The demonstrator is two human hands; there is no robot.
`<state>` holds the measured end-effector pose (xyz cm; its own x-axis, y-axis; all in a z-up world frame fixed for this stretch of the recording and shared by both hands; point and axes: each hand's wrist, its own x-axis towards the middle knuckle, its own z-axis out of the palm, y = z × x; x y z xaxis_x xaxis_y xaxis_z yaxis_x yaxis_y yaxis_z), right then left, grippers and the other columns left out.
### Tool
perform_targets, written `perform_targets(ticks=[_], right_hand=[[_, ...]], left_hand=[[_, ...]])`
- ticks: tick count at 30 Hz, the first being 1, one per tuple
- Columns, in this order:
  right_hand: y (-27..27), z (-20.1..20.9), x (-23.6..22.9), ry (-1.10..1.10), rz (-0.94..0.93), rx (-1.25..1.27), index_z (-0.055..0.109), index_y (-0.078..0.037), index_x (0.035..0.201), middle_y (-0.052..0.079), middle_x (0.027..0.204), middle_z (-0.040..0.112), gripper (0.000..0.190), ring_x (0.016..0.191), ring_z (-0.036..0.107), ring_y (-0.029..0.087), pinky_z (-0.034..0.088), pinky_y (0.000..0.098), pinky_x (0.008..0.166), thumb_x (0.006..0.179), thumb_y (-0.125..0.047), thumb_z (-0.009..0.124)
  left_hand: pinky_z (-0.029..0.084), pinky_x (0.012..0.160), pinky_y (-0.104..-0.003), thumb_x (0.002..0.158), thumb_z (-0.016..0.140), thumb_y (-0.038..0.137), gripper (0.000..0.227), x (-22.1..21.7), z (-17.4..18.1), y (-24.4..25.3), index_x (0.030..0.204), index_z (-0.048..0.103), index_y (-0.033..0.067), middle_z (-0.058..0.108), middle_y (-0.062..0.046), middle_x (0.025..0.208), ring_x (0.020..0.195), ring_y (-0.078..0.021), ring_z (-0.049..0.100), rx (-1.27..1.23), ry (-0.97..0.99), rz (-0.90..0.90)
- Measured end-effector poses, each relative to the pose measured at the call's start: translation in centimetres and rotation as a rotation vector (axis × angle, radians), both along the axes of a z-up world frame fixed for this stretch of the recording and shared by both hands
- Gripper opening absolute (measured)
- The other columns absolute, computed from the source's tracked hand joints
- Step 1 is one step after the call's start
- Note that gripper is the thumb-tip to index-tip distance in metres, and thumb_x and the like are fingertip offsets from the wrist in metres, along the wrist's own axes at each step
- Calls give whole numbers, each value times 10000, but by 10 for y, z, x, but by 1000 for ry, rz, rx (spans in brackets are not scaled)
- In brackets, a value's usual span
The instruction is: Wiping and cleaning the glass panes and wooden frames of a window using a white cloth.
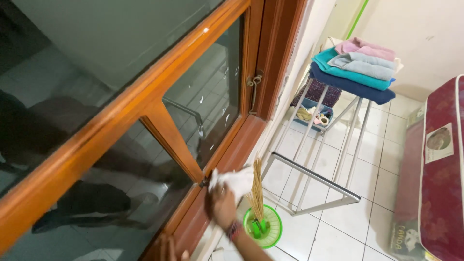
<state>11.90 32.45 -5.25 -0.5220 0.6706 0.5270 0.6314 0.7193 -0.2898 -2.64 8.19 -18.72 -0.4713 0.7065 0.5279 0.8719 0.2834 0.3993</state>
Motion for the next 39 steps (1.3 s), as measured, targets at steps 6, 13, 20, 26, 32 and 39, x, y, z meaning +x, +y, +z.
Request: perform_targets(ticks=[6, 13, 20, 26, 32, 39], right_hand=[[-38, 4, 16, 38, 189, -49, 670, 15, 1197, 233, 1351, 614, 358, 1250, 534, 477, 459, 526, 979, 875, -143, 655], [91, 32, 32, 4, -9, 5, 685, -19, 1185, 182, 1269, 643, 353, 1147, 569, 404, 477, 484, 959, 848, -104, 623], [92, 32, 19, 71, -126, -156, 691, -10, 1117, 181, 1239, 658, 227, 1097, 567, 404, 470, 476, 929, 916, -84, 618], [19, 25, 23, -36, -5, 98, 684, 14, 1134, 207, 1201, 656, 376, 1077, 587, 370, 476, 462, 940, 768, -62, 642], [71, 40, 42, 16, 141, -110, 707, -19, 1047, 172, 1138, 686, 215, 1061, 597, 357, 496, 456, 875, 843, -82, 683], [135, 58, 38, 0, 117, -22, 691, 28, 1065, 197, 1112, 683, 329, 1039, 595, 378, 495, 473, 913, 752, -70, 684]], left_hand=[[314, 1172, -527, 962, 503, 317, 515, 43, 199, 113, 1383, 571, 29, 484, -197, 1517, 1438, -379, 417, -33, -7, -112], [265, 1177, -452, 966, 508, 258, 528, 10, 165, 125, 1446, 490, 38, 408, -120, 1573, 1471, -268, 346, -222, 132, -332], [238, 1172, -452, 959, 501, 322, 627, 23, 181, 127, 1487, 411, -3, 341, -161, 1603, 1469, -268, 320, -224, 170, -300], [307, 1163, -449, 960, 520, 341, 584, 21, 179, 130, 1429, 497, -5, 438, -159, 1551, 1439, -275, 405, -143, 136, -288], [363, 1125, -456, 917, 574, 287, 523, 15, 163, 129, 1347, 586, -10, 514, -164, 1493, 1398, -288, 466, -133, 123, -297], [359, 1134, -477, 876, 621, 263, 548, 21, 176, 131, 1322, 582, -51, 520, -204, 1473, 1394, -319, 465, -156, 67, -275]])
